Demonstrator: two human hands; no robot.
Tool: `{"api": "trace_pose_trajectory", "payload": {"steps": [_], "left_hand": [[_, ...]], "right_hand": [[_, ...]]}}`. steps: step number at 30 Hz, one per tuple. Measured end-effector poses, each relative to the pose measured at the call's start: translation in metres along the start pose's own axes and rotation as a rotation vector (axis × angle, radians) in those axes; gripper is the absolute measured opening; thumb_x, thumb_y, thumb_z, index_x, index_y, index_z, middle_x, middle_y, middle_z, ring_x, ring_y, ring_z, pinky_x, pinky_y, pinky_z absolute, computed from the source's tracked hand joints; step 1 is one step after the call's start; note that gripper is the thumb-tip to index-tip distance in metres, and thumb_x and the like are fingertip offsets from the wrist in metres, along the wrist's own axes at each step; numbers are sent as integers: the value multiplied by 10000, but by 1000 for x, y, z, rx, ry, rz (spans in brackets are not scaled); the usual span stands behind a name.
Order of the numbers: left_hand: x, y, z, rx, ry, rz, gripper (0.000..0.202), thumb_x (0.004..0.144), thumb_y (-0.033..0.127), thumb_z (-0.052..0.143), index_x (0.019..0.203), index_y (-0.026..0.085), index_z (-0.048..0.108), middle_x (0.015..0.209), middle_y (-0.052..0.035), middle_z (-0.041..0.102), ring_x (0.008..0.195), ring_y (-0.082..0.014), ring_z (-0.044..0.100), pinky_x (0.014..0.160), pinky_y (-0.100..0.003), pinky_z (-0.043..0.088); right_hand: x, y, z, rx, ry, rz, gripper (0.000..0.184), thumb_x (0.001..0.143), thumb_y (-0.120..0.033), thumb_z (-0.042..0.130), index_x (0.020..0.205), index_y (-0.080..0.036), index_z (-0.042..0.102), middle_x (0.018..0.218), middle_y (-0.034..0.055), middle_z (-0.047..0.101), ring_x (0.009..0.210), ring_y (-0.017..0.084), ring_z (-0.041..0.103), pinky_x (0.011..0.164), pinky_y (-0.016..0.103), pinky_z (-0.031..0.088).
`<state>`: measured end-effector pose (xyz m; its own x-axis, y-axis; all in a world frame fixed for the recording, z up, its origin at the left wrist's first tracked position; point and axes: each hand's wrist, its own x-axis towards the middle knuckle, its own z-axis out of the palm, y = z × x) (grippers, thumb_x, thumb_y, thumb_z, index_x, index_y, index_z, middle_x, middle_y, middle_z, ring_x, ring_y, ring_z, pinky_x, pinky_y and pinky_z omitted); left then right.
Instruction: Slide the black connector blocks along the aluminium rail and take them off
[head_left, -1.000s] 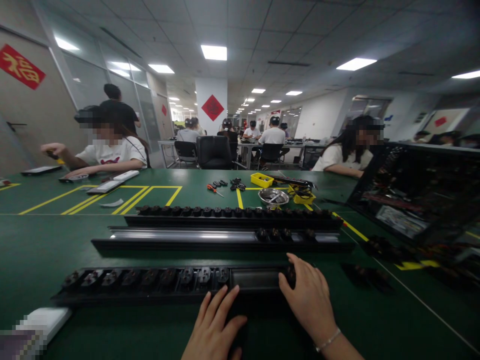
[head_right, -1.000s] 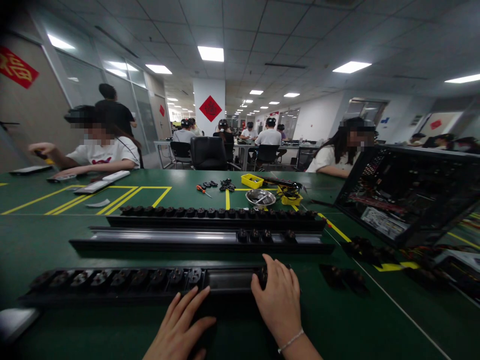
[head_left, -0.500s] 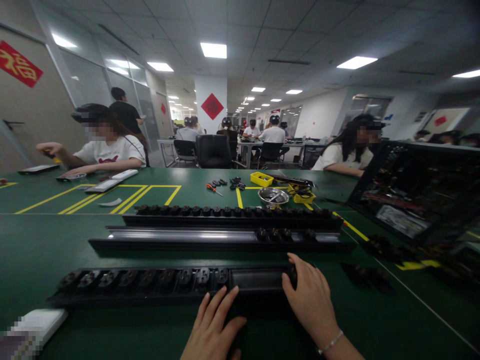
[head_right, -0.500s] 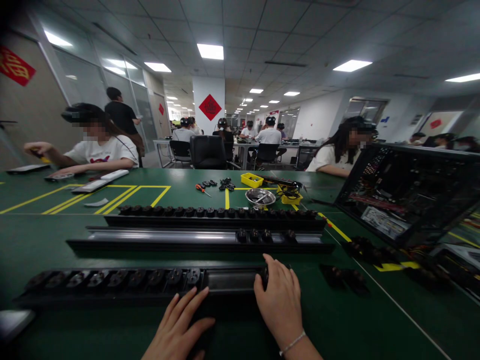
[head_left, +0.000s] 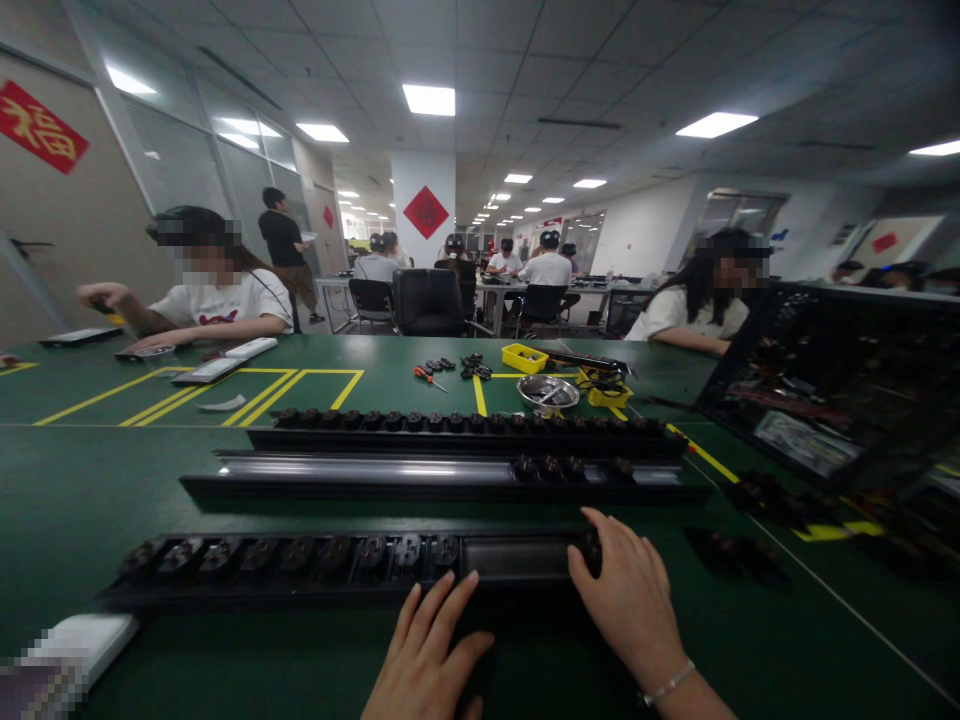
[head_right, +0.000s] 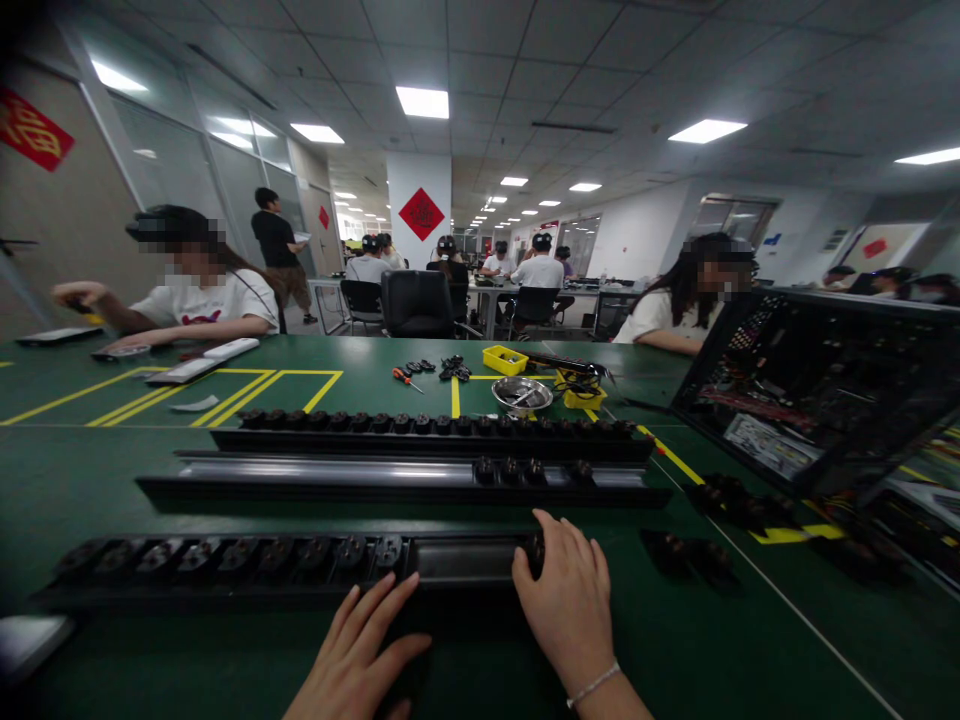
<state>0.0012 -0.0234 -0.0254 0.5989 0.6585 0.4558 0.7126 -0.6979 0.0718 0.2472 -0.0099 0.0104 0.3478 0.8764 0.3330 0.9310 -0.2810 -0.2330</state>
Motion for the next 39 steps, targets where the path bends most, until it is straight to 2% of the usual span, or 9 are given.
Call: {"api": "trace_pose_trajectory", "payload": {"steps": [6,11,15,20,30,39], "left_hand": [[0,-1,1,12,18,10,444,645,138,610,1062,289,595,1462,-6,298,1277,-297,341,1012,-514,344],[0,-1,1,0,10,5,431,648,133,614,1050,286,603,1460,-11,301,1278,-300,340,1009,-524,344],[0,-1,1,-14,8,1,431,649,145,622,1054,293,599,1457,-9,306,1278,-297,340,1009,-525,346],[0,-1,0,-10,8,0,446,648,137,618,1063,300,589,1454,-1,312,1284,-286,332,1017,-519,337],[0,-1,1,-4,10,12,488,615,109,604,1068,289,584,1468,-12,282,1280,-306,336,1007,-529,344],[-1,-3,1,-16,-14,7,501,627,74,593,1076,295,585,1462,-10,292,1283,-309,330,1007,-552,334]], "right_hand": [[2,0,-2,21,-11,8,457,807,-366,372,1215,-193,483,1169,75,587,1157,224,470,1041,448,242],[2,7,-2,2,-17,45,493,782,-450,398,1202,-211,492,1222,69,555,1217,253,410,1051,508,200],[4,10,-5,0,-43,66,512,765,-487,409,1180,-205,515,1231,77,547,1225,271,394,1011,485,287],[6,8,-8,29,-76,70,515,767,-460,408,1189,-184,514,1213,88,555,1197,258,421,958,420,369],[6,9,-8,81,-83,92,493,775,-435,409,1196,-203,520,1209,79,556,1206,267,406,953,446,376],[6,10,-5,85,-44,54,458,786,-380,398,1188,-194,514,1170,70,574,1176,255,427,964,412,366]]}}
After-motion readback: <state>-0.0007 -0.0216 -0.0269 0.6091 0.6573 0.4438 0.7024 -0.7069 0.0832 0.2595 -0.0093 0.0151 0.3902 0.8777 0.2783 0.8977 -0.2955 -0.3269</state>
